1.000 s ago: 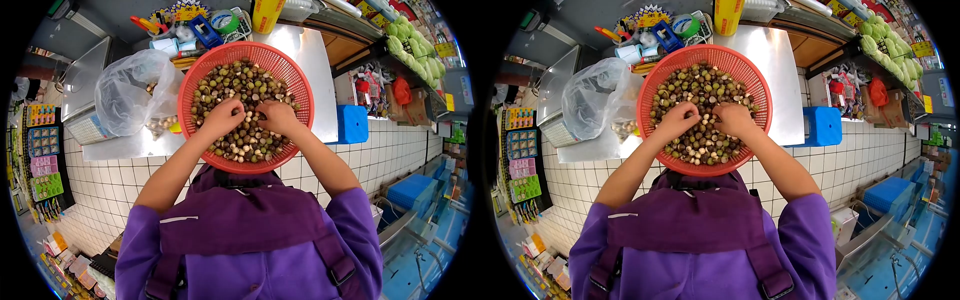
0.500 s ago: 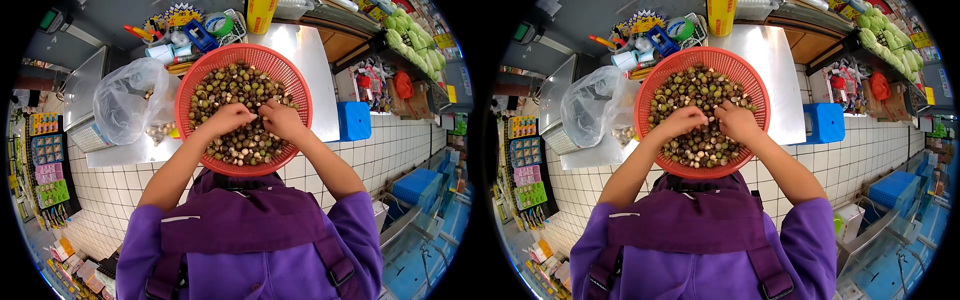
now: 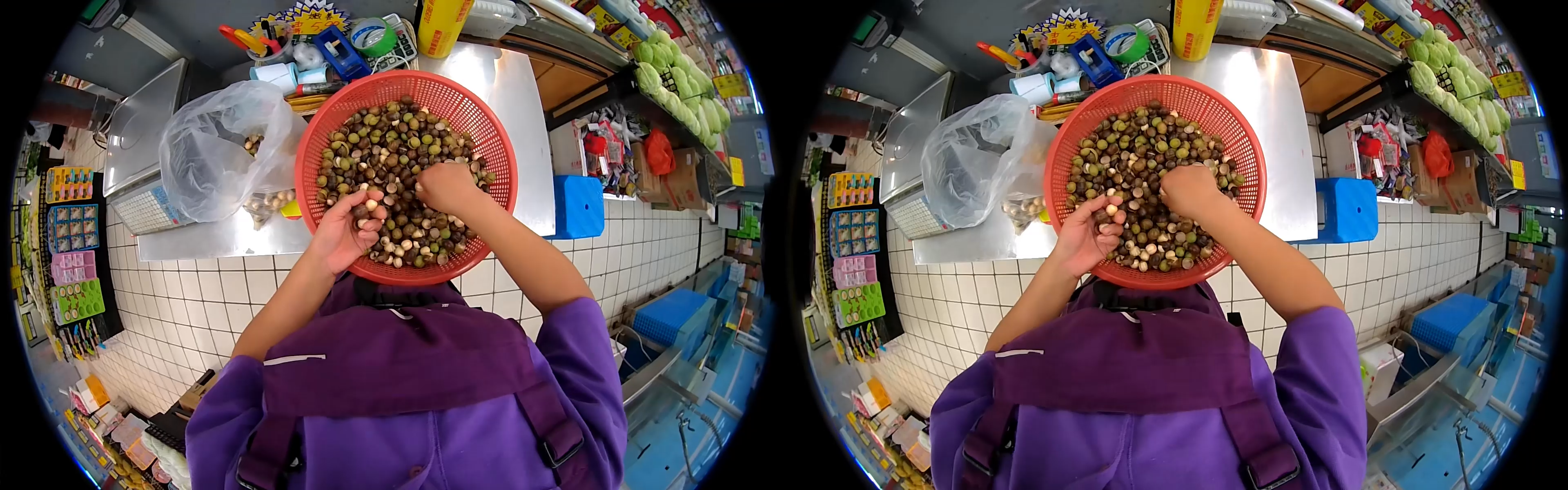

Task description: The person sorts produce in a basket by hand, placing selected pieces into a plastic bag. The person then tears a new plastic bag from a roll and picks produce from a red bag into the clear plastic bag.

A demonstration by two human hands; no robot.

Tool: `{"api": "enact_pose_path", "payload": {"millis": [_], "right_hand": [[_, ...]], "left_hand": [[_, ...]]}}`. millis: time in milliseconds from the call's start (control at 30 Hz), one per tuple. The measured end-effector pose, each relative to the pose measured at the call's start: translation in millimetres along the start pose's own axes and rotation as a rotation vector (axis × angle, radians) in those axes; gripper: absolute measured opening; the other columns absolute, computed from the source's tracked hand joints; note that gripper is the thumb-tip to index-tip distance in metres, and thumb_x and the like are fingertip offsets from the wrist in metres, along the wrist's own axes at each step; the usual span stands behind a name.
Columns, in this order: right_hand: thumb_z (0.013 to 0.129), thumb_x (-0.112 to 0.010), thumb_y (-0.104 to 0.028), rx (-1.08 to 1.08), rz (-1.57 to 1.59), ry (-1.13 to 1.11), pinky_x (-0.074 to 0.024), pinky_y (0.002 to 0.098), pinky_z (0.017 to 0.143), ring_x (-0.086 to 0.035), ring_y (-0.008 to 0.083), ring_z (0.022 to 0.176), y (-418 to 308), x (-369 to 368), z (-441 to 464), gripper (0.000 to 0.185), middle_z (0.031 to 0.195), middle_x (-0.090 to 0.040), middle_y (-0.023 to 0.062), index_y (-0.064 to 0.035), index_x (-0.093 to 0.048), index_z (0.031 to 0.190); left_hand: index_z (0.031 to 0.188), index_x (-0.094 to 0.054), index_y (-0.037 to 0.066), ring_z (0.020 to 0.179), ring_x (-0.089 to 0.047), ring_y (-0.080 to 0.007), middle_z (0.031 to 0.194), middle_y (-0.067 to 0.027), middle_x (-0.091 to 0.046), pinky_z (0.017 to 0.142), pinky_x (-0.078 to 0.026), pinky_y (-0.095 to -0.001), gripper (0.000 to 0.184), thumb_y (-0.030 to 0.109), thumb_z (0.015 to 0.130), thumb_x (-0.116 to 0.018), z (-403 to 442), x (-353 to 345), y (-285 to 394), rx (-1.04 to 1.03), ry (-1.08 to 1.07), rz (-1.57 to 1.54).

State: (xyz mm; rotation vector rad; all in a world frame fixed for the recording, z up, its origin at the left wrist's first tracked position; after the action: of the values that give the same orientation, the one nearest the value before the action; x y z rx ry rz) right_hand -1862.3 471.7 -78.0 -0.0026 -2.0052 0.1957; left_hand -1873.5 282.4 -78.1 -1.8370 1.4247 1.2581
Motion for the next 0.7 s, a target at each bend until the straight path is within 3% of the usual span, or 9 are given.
{"api": "enact_pose_path", "payload": {"millis": [100,200,267,333,367,500,600,667,700], "right_hand": [[0.076,-0.058,-0.030,-0.043,0.183,0.080,-0.0489,0.0374,0.064,-0.061,0.0263,0.074,14,9,-8,0.022,0.076,-0.062,0.0097,-0.0082,-0.063,0.077],[0.076,-0.057,-0.033,-0.119,0.451,0.151,-0.0479,0.0375,0.065,-0.060,0.0266,0.074,16,35,-21,0.021,0.077,-0.062,0.0096,-0.0125,-0.062,0.081],[0.075,-0.060,-0.033,-0.020,0.558,0.299,-0.0475,0.0376,0.067,-0.060,0.0270,0.073,-15,69,-39,0.025,0.080,-0.061,0.0102,-0.0124,-0.061,0.090],[0.073,-0.061,-0.030,0.262,0.592,0.386,-0.0475,0.0374,0.067,-0.060,0.0266,0.073,-30,62,-45,0.029,0.082,-0.061,0.0092,-0.0128,-0.060,0.096],[0.071,-0.063,-0.029,0.213,0.923,0.231,-0.0476,0.0372,0.067,-0.060,0.0253,0.077,-31,66,-48,0.032,0.085,-0.060,0.0080,-0.0122,-0.060,0.098],[0.070,-0.065,-0.024,0.018,0.459,0.173,-0.0474,0.0332,0.066,-0.059,0.0237,0.075,5,27,-28,0.029,0.090,-0.059,0.0079,-0.0074,-0.060,0.093],[0.069,-0.065,-0.024,0.001,0.193,0.221,-0.0472,0.0333,0.064,-0.059,0.0236,0.075,-3,-13,-25,0.025,0.082,-0.060,0.0089,-0.0057,-0.059,0.084],[0.067,-0.065,-0.025,0.017,0.171,0.265,-0.0463,0.0327,0.062,-0.059,0.0219,0.073,-1,-9,-26,0.025,0.077,-0.060,0.0076,-0.0059,-0.058,0.081],[0.067,-0.065,-0.026,-0.037,0.397,0.217,-0.0467,0.0330,0.063,-0.059,0.0224,0.073,2,3,-30,0.026,0.077,-0.060,0.0083,-0.0055,-0.058,0.082]], "left_hand": [[0.099,-0.053,0.002,0.070,-0.058,-0.0173,0.088,-0.0139,-0.059,0.062,-0.053,-0.0249,0.027,0.025,0.090,-0.043,2,-3,-2,-0.018,0.056,0.035],[0.103,-0.051,0.003,0.075,-0.060,-0.0202,0.091,-0.0138,-0.059,0.069,-0.053,-0.0288,0.028,0.027,0.090,-0.042,4,-12,-6,-0.037,0.152,0.097],[0.107,-0.049,0.004,0.081,-0.059,-0.0213,0.097,-0.0135,-0.057,0.075,-0.052,-0.0328,0.030,0.028,0.091,-0.041,8,-14,-11,-0.028,0.133,0.098],[0.107,-0.049,0.004,0.085,-0.058,-0.0211,0.102,-0.0135,-0.054,0.078,-0.051,-0.0354,0.031,0.029,0.091,-0.040,12,-19,-15,-0.043,0.124,0.027],[0.106,-0.049,0.005,0.085,-0.057,-0.0219,0.103,-0.0140,-0.052,0.072,-0.052,-0.0326,0.029,0.028,0.090,-0.043,14,-17,-17,-0.038,0.126,-0.024],[0.102,-0.050,0.003,0.079,-0.056,-0.0219,0.100,-0.0149,-0.053,0.060,-0.053,-0.0256,0.025,0.024,0.087,-0.049,10,2,-23,0.094,-0.020,-0.318],[0.099,-0.052,0.003,0.079,-0.057,-0.0215,0.094,-0.0149,-0.055,0.062,-0.054,-0.0272,0.024,0.024,0.088,-0.049,-2,3,-23,0.066,0.054,-0.241],[0.096,-0.053,0.002,0.084,-0.058,-0.0240,0.092,-0.0154,-0.057,0.068,-0.054,-0.0318,0.025,0.025,0.088,-0.047,-7,5,-23,0.040,0.083,-0.189],[0.096,-0.053,0.002,0.088,-0.058,-0.0260,0.094,-0.0157,-0.057,0.072,-0.053,-0.0347,0.025,0.025,0.088,-0.047,-10,1,-24,0.020,0.118,-0.133]]}}
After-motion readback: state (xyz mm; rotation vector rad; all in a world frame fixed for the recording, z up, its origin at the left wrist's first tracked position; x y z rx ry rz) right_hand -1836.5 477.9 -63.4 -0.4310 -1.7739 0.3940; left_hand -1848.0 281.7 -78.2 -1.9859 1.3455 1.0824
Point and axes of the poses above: each hand's wrist, its own z-axis towards the middle knuckle, its own x-axis out of the back of the hand, y = z × x, the point moved 3 cm from there along z, towards the middle knuckle
